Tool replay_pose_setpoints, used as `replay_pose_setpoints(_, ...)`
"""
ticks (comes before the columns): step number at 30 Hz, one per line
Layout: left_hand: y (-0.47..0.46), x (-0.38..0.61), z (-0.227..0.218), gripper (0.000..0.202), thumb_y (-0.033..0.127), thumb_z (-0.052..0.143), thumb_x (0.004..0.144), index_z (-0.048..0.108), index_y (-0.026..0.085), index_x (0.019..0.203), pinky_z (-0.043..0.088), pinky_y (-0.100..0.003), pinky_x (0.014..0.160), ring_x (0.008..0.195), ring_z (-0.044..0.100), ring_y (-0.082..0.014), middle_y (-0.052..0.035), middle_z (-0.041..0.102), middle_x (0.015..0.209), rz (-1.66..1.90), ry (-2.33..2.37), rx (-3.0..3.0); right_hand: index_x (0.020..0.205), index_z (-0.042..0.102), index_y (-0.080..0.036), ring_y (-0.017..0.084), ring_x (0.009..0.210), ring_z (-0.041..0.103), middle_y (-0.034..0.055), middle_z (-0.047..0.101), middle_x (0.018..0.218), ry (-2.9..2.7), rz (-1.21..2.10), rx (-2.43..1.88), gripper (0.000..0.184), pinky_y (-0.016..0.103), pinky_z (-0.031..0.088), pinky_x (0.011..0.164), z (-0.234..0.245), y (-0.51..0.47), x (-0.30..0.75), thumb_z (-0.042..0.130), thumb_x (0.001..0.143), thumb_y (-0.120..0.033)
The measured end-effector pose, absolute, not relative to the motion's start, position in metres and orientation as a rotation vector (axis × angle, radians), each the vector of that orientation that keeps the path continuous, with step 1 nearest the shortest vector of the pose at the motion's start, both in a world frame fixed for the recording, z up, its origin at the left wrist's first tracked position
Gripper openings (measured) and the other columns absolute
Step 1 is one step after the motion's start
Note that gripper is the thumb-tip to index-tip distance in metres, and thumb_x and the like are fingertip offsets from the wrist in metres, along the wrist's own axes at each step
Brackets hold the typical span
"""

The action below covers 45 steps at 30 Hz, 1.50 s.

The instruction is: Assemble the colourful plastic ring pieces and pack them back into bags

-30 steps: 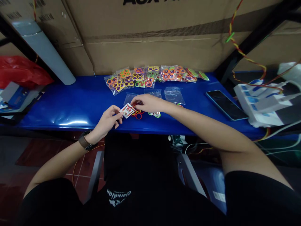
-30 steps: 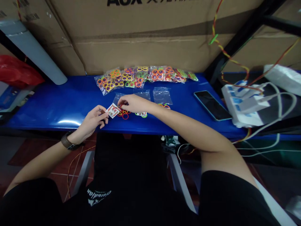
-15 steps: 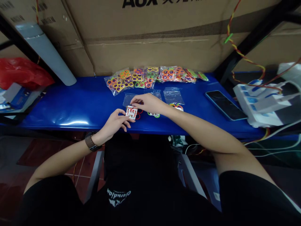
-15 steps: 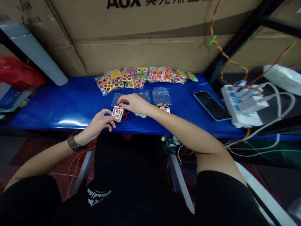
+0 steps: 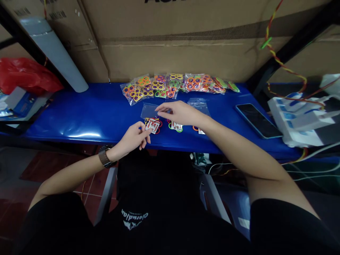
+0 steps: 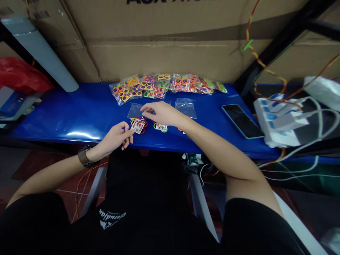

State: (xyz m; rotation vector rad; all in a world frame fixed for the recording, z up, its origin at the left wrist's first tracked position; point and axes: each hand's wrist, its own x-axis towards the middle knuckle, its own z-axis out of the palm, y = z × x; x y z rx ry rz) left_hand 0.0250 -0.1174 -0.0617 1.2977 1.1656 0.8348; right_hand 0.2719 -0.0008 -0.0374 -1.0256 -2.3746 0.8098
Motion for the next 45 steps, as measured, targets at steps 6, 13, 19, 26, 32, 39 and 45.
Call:
replay_pose_setpoints(6,-0.12,0.01,-0.058,0.028,0.035,0.082,0.107,0.073,0.025,0.132,0.061,-0.053,0.115,0.134,0.075,-0.0342,-0.0128,0.081,0.143,0.82,1.322,2.488,0.135,0.088,-0.026,0.031,0.118,0.085,0.0096,0.09,0.134,-2.435,0.706,-0.988,0.033,0.052,0.065,0.11,-0.051,0.0,0.268,0.067,0.11,-0.032)
replay_pose_setpoints(13,-0.1,0.005,-0.083,0.045,0.046,0.075,0.112,0.072,0.021,0.149,0.057,-0.055,0.123,0.15,0.07,-0.0365,-0.0177,0.074,0.162,0.686,1.443,2.768,0.131,0.089,-0.03,0.028,0.119,0.085,0.0048,0.09,0.133,-2.44,0.752,-0.907,0.031,0.048,0.066,0.111,-0.05,-0.007,0.263,0.066,0.112,-0.037)
replay_pose_setpoints(19,-0.104,0.01,-0.083,0.037,0.043,0.072,0.115,0.072,0.02,0.145,0.059,-0.048,0.118,0.139,0.078,-0.0313,-0.0137,0.082,0.151,0.715,1.398,2.708,0.135,0.088,-0.029,0.027,0.115,0.086,0.0042,0.091,0.132,-2.394,0.807,-0.93,0.033,0.046,0.067,0.108,-0.052,-0.009,0.263,0.065,0.112,-0.038)
replay_pose_setpoints(26,-0.104,0.01,-0.087,0.045,0.048,0.075,0.112,0.072,0.02,0.148,0.058,-0.052,0.123,0.147,0.075,-0.0345,-0.0174,0.076,0.16,0.761,1.457,2.659,0.135,0.087,-0.027,0.028,0.117,0.086,0.0061,0.091,0.132,-2.375,0.697,-0.935,0.033,0.048,0.067,0.108,-0.045,-0.01,0.268,0.066,0.112,-0.038)
replay_pose_setpoints(32,-0.103,-0.022,-0.084,0.063,0.062,0.066,0.114,0.065,0.021,0.162,0.047,-0.065,0.137,0.17,0.053,-0.0413,-0.0221,0.057,0.181,0.731,1.542,2.629,0.129,0.088,-0.027,0.031,0.113,0.085,0.0081,0.091,0.126,-2.187,0.419,-1.028,0.038,0.052,0.068,0.103,-0.023,-0.007,0.332,0.065,0.11,-0.051)
replay_pose_setpoints(39,-0.102,-0.061,-0.08,0.077,0.072,0.044,0.118,0.053,0.024,0.177,0.033,-0.069,0.146,0.18,0.038,-0.0399,-0.0153,0.047,0.189,0.522,1.814,2.402,0.138,0.082,-0.027,0.039,0.13,0.082,0.0155,0.085,0.142,-1.948,0.137,-1.416,0.047,0.063,0.065,0.115,-0.072,-0.036,0.451,0.063,0.109,-0.058)
replay_pose_setpoints(45,-0.101,-0.054,-0.076,0.069,0.065,0.049,0.117,0.061,0.026,0.173,0.03,-0.07,0.147,0.18,0.039,-0.0386,-0.0107,0.049,0.187,0.444,1.878,2.394,0.147,0.078,-0.022,0.044,0.147,0.074,0.0211,0.078,0.155,-1.768,0.127,-1.613,0.06,0.069,0.057,0.128,-0.122,-0.089,0.487,0.062,0.108,-0.066)
